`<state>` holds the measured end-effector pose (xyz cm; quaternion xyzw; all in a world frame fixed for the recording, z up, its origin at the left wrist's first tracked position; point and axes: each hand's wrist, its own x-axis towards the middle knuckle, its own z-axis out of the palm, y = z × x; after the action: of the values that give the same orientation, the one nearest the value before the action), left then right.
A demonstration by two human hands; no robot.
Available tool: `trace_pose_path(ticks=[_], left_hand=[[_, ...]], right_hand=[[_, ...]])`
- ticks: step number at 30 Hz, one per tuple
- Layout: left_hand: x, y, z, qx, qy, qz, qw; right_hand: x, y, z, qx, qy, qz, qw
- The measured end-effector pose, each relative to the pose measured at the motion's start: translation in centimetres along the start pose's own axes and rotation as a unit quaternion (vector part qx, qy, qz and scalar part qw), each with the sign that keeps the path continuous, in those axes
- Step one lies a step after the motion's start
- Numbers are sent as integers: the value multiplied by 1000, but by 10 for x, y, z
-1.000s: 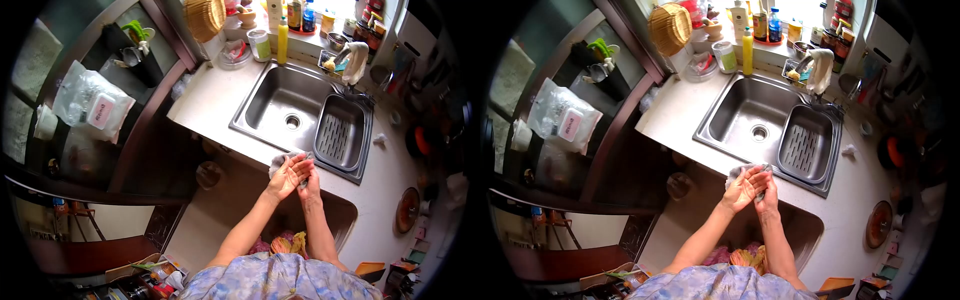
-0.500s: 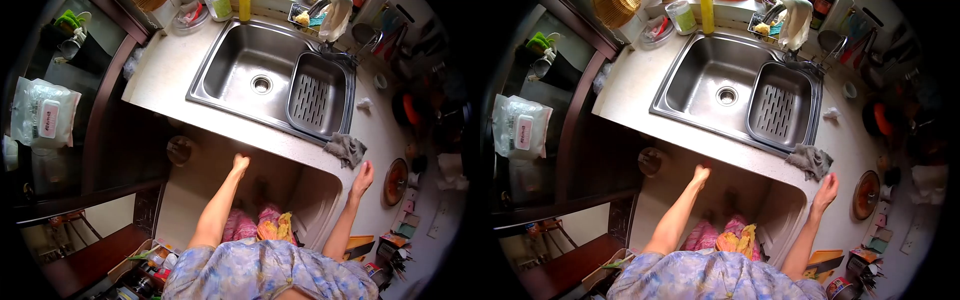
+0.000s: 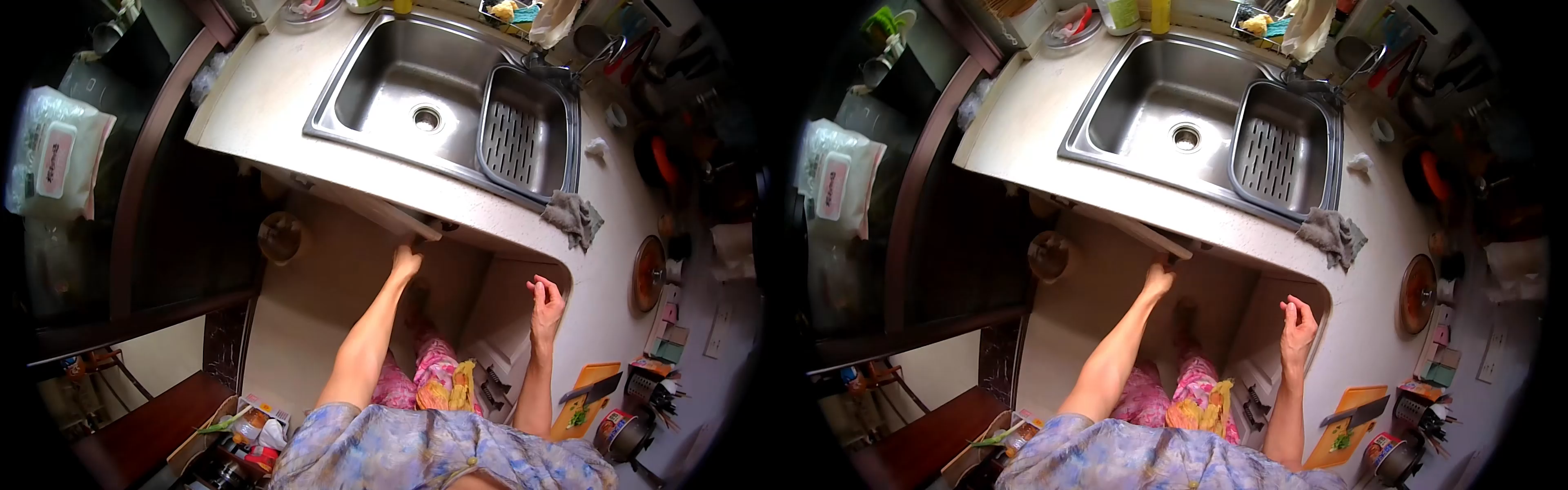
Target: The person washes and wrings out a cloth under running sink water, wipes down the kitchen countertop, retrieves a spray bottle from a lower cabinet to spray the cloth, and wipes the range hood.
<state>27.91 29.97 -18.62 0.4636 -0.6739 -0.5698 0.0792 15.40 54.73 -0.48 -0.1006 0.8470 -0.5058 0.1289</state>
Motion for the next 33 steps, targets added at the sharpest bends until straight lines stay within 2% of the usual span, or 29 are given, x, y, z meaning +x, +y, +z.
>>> trace_pose_path(ticks=[1,2,5,6,8,10,11,13,19,22,23,25,27,29,30,32,33], left_hand=[[-14,0,-14,24,-33,-28,999],[-29,0,-27,25,-31,-5,999],[-56,-55,-48,70,22,46,996],[-68,-56,-65,76,4,30,997],[-85,-82,-86,93,25,65,993],[-101,-87,-112,92,41,88,991],[-105,-97,-122,97,58,128,985],[-112,-106,-143,114,57,135,983],[-131,-111,-176,193,139,173,956],[-130,-118,-174,200,163,170,951],[-128,-121,-173,203,179,171,948],[-127,-120,-169,208,192,181,942],[-125,-125,-166,201,189,176,945],[-125,-129,-165,201,193,177,944],[-125,-129,-165,202,193,175,944],[-126,-128,-165,207,195,173,943],[-126,-127,-164,204,194,165,945]], right_hand=[[-9,-2,8,-1,1,-2,1000],[-18,-3,16,-5,-17,4,1000],[-44,-5,51,-19,-41,15,999],[-52,2,64,-21,-63,1,998],[-64,18,91,-17,-97,-34,995],[-76,25,115,-29,-140,-34,989],[-79,30,126,-37,-163,-30,985],[-81,40,149,-61,-191,-46,979],[-56,80,206,-161,-261,-115,945],[-26,92,236,-224,-336,-21,915],[-13,130,250,-193,-302,-40,933],[27,173,279,-123,-330,-55,935],[70,175,317,52,-300,152,940],[119,184,353,57,-302,252,918],[136,174,371,61,-303,251,917],[155,152,403,36,-168,365,915],[167,151,418,42,-160,368,915]])
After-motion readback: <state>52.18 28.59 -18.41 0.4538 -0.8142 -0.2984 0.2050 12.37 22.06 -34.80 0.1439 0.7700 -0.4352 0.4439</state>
